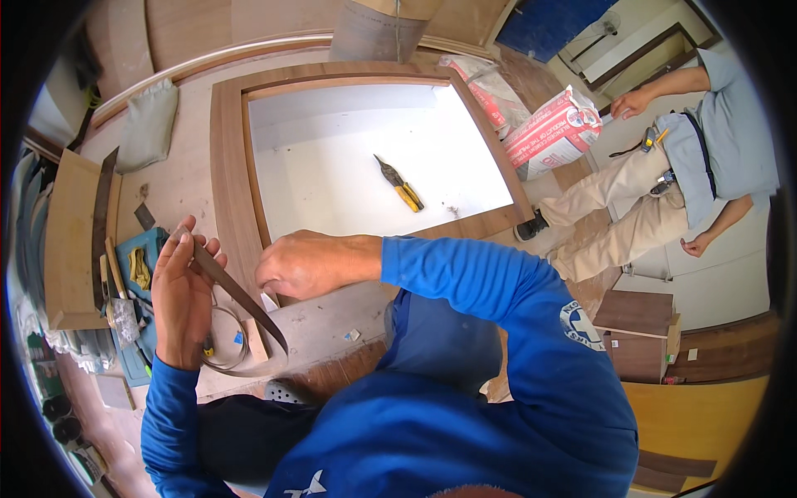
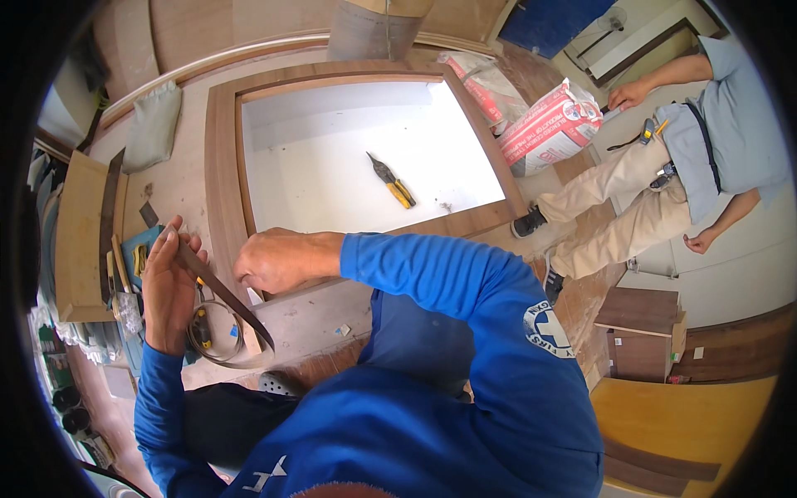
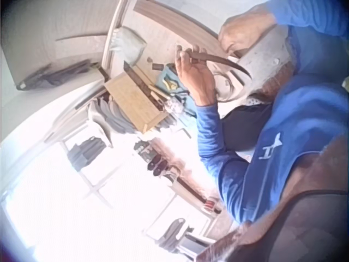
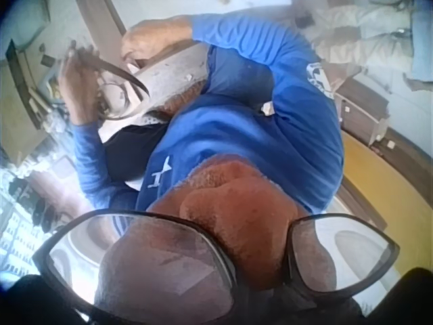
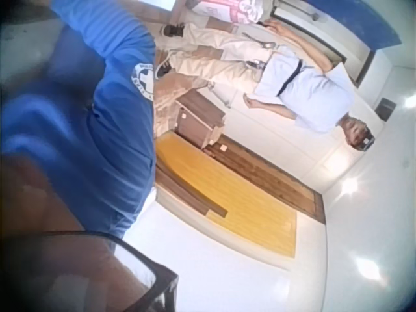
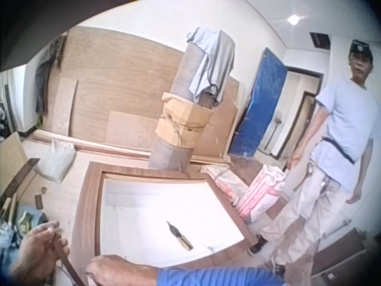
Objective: Applying adhesive edging tape to the border of a wooden furniture panel and then checking the fit within a cabinet frame.
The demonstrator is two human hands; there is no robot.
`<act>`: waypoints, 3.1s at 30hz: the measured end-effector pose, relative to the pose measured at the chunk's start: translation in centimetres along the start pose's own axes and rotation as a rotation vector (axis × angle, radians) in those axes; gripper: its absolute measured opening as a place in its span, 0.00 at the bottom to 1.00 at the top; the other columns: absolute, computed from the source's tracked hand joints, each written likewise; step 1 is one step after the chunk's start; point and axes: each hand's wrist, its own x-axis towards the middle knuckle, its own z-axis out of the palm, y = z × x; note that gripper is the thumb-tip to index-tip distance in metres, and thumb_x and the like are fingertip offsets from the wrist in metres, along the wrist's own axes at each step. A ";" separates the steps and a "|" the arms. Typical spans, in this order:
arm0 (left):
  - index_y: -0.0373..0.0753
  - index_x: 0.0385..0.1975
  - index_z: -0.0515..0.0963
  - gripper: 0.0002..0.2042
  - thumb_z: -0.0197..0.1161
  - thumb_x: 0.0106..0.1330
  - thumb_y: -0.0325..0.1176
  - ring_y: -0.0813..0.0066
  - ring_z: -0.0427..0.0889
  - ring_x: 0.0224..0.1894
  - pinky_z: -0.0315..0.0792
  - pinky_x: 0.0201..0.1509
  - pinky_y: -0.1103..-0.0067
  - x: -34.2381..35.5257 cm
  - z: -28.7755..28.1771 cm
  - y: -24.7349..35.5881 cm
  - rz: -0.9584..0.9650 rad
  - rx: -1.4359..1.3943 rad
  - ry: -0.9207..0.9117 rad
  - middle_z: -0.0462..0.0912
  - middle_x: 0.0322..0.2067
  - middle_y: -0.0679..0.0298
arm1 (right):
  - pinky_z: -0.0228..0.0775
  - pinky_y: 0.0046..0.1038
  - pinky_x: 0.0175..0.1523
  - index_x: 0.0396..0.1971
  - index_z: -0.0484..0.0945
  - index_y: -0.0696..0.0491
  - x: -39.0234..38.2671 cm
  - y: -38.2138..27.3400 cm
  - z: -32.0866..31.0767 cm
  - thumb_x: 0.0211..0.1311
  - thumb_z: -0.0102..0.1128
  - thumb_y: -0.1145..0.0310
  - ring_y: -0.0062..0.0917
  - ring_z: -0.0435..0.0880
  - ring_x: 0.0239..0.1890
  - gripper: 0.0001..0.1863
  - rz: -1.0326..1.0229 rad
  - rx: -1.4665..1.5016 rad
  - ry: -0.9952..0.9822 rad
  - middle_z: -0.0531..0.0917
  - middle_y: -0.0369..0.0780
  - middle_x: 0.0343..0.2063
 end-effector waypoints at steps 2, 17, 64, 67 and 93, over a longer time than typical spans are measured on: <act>0.34 0.61 0.70 0.17 0.54 0.76 0.32 0.72 0.82 0.44 0.79 0.50 0.74 -1.1 1.1 0.4 -0.020 -0.014 0.019 0.79 0.39 0.65 | 0.75 0.45 0.38 0.26 0.83 0.56 0.0 0.2 0.2 0.59 0.56 0.67 0.48 0.83 0.32 0.10 -0.002 0.021 0.031 0.83 0.49 0.25; 0.36 0.65 0.67 0.20 0.55 0.76 0.33 0.76 0.78 0.49 0.73 0.57 0.75 0.1 -3.4 1.9 0.189 -0.077 -0.030 0.75 0.57 0.66 | 0.74 0.22 0.34 0.44 0.78 0.56 2.1 -2.0 0.5 0.74 0.52 0.53 0.18 0.82 0.28 0.19 0.323 1.303 -0.025 0.84 0.37 0.29; 0.36 0.66 0.67 0.21 0.53 0.77 0.38 0.77 0.72 0.49 0.67 0.57 0.77 7.0 -6.0 -2.9 0.036 0.131 0.006 0.74 0.47 0.65 | 0.77 0.29 0.29 0.34 0.79 0.61 -2.0 -2.5 -1.2 0.60 0.62 0.74 0.27 0.82 0.25 0.05 0.585 1.213 0.540 0.84 0.43 0.28; 0.36 0.65 0.68 0.21 0.54 0.77 0.38 0.77 0.72 0.48 0.67 0.57 0.78 8.1 -6.8 -3.4 0.037 0.142 0.015 0.74 0.46 0.65 | 0.77 0.28 0.29 0.34 0.79 0.61 -3.2 -2.7 -1.7 0.60 0.62 0.75 0.27 0.82 0.26 0.05 0.597 1.208 0.550 0.83 0.43 0.27; 0.32 0.41 0.73 0.13 0.61 0.72 0.37 0.67 0.81 0.40 0.76 0.42 0.75 19.6 -40.8 3.5 0.363 0.638 0.206 0.77 0.34 0.59 | 0.76 0.26 0.30 0.31 0.79 0.59 0.5 -2.3 -5.1 0.65 0.59 0.72 0.23 0.80 0.25 0.06 0.299 1.356 0.538 0.83 0.41 0.25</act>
